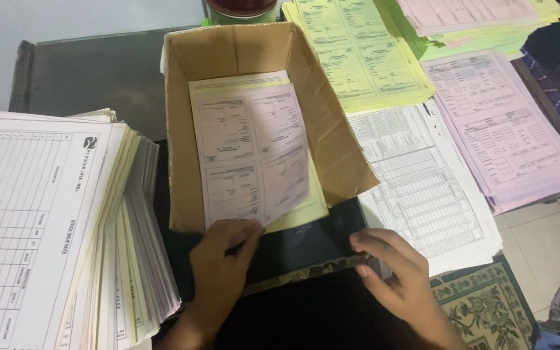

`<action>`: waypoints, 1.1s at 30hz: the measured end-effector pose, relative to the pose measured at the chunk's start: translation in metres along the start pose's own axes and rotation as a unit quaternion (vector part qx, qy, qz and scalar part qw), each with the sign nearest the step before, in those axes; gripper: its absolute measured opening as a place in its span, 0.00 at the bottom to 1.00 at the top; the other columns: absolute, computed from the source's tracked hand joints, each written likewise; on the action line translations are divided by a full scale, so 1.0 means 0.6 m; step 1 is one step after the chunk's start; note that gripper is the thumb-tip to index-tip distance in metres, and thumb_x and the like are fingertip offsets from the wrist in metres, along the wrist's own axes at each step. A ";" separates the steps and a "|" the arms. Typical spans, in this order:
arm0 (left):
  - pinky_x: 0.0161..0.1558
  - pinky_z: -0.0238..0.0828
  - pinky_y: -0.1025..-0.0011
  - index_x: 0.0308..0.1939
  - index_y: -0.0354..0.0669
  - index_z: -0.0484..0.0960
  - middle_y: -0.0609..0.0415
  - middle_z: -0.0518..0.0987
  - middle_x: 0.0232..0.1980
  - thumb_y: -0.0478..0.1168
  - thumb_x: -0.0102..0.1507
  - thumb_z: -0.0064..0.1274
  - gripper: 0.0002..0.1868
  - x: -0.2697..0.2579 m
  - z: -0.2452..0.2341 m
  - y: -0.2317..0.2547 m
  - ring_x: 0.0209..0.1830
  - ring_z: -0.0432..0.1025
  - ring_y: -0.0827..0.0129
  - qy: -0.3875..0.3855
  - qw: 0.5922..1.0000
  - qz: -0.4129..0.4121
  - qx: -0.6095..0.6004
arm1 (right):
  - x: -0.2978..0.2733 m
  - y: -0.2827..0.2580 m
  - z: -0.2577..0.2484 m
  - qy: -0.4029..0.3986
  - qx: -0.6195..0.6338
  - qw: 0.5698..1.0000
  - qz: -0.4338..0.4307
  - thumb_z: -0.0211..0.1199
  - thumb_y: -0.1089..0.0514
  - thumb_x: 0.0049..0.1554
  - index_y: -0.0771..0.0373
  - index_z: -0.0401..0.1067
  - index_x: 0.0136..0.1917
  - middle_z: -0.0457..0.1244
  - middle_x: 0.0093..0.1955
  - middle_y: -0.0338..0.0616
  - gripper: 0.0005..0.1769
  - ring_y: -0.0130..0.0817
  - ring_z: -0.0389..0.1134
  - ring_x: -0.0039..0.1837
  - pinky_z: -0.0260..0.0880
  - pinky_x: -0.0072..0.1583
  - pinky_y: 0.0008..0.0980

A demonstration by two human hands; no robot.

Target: Sorting a large stack of multi-colored papers into organized piles and a cardboard box.

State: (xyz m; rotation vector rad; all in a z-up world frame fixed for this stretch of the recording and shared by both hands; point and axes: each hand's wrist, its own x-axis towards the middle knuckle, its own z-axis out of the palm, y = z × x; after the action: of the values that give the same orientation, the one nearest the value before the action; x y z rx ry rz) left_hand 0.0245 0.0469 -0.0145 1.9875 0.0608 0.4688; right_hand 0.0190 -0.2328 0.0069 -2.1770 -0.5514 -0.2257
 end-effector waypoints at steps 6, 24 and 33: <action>0.45 0.67 0.67 0.46 0.39 0.86 0.57 0.77 0.38 0.29 0.54 0.62 0.15 -0.011 -0.009 0.012 0.38 0.70 0.65 -0.042 0.976 0.215 0.023 | 0.022 -0.021 0.012 0.061 0.051 0.997 0.018 0.62 0.71 0.51 0.70 0.72 0.60 0.67 0.59 0.51 0.22 0.33 0.70 0.53 0.75 0.53 0.26; 0.58 0.70 0.78 0.34 0.58 0.83 0.68 0.86 0.47 0.38 0.58 0.64 0.06 -0.184 -0.028 -0.122 0.49 0.72 0.79 -0.136 0.944 0.299 -0.038 | 0.095 -0.018 -0.053 -0.090 -0.290 0.945 -0.126 0.68 0.52 0.47 0.48 0.79 0.44 0.71 0.56 0.27 0.09 0.37 0.60 0.74 0.37 0.80 0.66; 0.50 0.69 0.66 0.32 0.67 0.85 0.74 0.75 0.41 0.43 0.50 0.74 0.13 -0.067 0.012 -0.048 0.45 0.73 0.78 0.007 0.909 0.415 0.037 | 0.099 0.080 -0.192 0.078 -0.410 0.876 -0.242 0.67 0.54 0.59 0.54 0.78 0.52 0.73 0.60 0.46 0.08 0.44 0.70 0.69 0.41 0.80 0.62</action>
State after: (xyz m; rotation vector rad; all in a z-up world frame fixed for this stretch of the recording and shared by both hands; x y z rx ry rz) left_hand -0.0055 0.0438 -0.0544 2.0147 -0.7990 1.0291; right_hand 0.0975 -0.3305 0.0648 -2.7379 -1.0405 -1.0631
